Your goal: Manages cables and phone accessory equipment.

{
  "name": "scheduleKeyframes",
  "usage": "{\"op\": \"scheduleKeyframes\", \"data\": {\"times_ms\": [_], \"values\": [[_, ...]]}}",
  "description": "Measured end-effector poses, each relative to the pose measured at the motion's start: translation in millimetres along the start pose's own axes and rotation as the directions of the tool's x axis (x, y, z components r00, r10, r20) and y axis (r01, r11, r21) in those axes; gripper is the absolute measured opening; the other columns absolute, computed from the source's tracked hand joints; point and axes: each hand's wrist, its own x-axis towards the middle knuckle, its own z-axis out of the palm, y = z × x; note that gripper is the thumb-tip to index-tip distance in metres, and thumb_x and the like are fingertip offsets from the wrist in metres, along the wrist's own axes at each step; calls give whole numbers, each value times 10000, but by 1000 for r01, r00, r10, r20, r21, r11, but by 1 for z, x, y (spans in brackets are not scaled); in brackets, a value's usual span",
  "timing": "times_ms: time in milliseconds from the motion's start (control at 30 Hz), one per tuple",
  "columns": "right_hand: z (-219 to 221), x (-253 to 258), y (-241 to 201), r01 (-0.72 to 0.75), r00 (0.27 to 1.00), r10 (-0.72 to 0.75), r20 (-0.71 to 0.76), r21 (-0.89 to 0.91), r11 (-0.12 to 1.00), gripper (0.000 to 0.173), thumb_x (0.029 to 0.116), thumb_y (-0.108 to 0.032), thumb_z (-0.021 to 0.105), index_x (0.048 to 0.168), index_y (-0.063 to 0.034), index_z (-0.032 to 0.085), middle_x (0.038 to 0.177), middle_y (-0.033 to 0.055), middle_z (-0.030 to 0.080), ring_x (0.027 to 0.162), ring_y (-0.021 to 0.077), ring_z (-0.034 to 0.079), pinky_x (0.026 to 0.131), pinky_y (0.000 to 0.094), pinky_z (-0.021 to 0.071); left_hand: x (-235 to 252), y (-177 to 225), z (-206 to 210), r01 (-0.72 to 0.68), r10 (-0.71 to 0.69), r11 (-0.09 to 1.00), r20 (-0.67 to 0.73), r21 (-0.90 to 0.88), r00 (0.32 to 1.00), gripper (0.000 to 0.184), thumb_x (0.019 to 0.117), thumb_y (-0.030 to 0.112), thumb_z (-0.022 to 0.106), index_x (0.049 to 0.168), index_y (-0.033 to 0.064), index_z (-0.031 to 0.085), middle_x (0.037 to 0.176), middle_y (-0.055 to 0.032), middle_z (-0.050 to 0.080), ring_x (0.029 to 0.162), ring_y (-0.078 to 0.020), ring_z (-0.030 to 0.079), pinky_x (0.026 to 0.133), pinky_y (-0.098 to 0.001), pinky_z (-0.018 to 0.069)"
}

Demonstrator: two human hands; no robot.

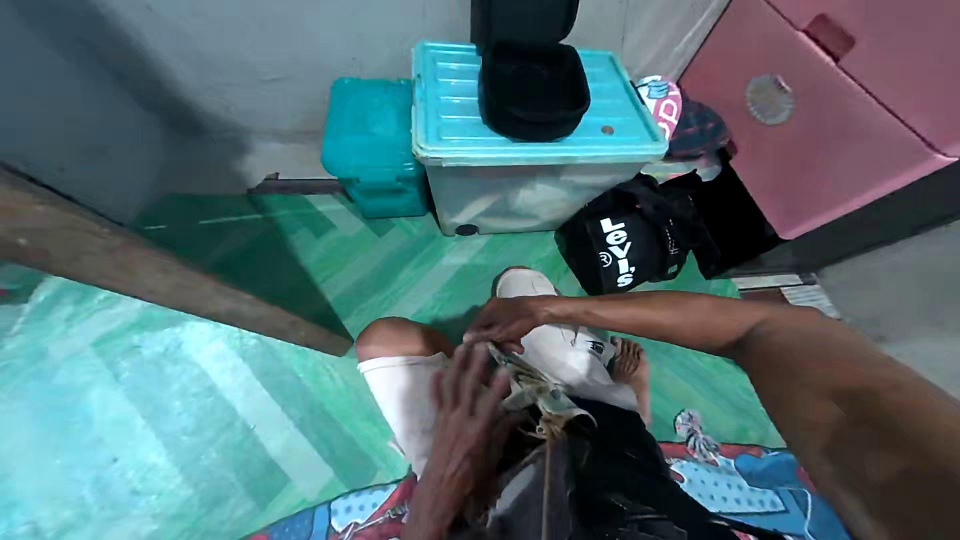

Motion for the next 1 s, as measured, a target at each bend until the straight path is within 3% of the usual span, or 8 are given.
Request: {"op": "scheduleKeyframes", "data": {"times_ms": [100, 167, 300, 400, 500, 600, 733, 1000], "values": [[7, -8, 15, -25, 1000, 26, -4, 115, 993, 410, 1125, -301, 402, 1307, 17, 585, 951, 173, 677, 728, 187, 658, 706, 363, 572, 39, 0, 24, -318, 337, 941, 242, -116, 910, 272, 1037, 223, 547, 1265, 217, 697, 1215, -39, 726, 1224, -271, 641, 1077, -569, 434], [5, -36, 13, -79, 995, 86, -54, 128, 989, 391, 1124, -300, 404, 1353, -25, 561, 1038, 166, 697, 774, 185, 696, 733, 358, 597, 38, -9, 30, -314, 383, 916, 317, -249, 867, 244, 1029, 164, 529, 1177, 142, 722, 1090, -53, 743, 1048, -226, 707, 996, -457, 529], [2, -118, -7, -70, 993, 55, -106, -144, 987, 256, 1074, -170, 526, 1122, 8, 703, 896, 125, 720, 762, 200, 686, 776, 414, 573, 13, -12, 21, -85, 188, 934, 272, -348, 944, 278, 988, 91, 536, 1184, 63, 731, 1149, -110, 743, 1075, -228, 713, 975, -374, 562], [14, -167, -15, 77, 997, -77, -20, -30, 997, 170, 1006, -153, 625, 1011, -33, 745, 813, 42, 710, 691, 96, 653, 675, 314, 564, 3, 0, 22, 23, 47, 933, 183, -360, 982, 272, 1007, 127, 529, 1161, 46, 739, 1134, -111, 750, 1070, -203, 714, 978, -349, 559], [33, -184, -15, 80, 992, -85, -96, -55, 995, 199, 1007, -146, 610, 1114, -57, 752, 997, 80, 740, 904, 174, 698, 850, 402, 568, 6, 6, 27, 80, -40, 930, 119, -357, 992, 273, 1009, 138, 530, 1123, 28, 753, 1093, -116, 761, 1030, -187, 727, 951, -310, 567], [45, -183, -7, 15, 980, -12, -199, 13, 1000, 277, 1065, -124, 471, 1155, -43, 720, 991, 70, 747, 876, 129, 700, 842, 348, 568, 8, 8, 32, 116, -83, 932, 111, -343, 990, 271, 990, 158, 554, 1123, 35, 756, 1091, -111, 762, 1013, -189, 729, 931, -311, 575], [53, -175, 0, -82, 986, 98, -137, 121, 989, 293, 1069, -80, 461, 1219, -18, 705, 952, 95, 743, 822, 144, 702, 836, 349, 580, 10, 0, 32, 151, -50, 930, 292, -336, 955, 349, 964, 97, 550, 1276, 42, 696, 1351, -157, 663, 1201, -277, 675, 1015, -407, 548], [70, -149, -1, 13, 981, -26, -190, -73, 997, 267, 999, 15, 539, 1182, 13, 734, 1096, 203, 712, 1019, 342, 690, 941, 487, 537, 10, -2, 28, 295, -146, 929, 512, -223, 847, 658, 872, 194, 771, 1436, -43, 530, 1356, -193, 648, 1190, -379, 659, 1022, -508, 525]]}}
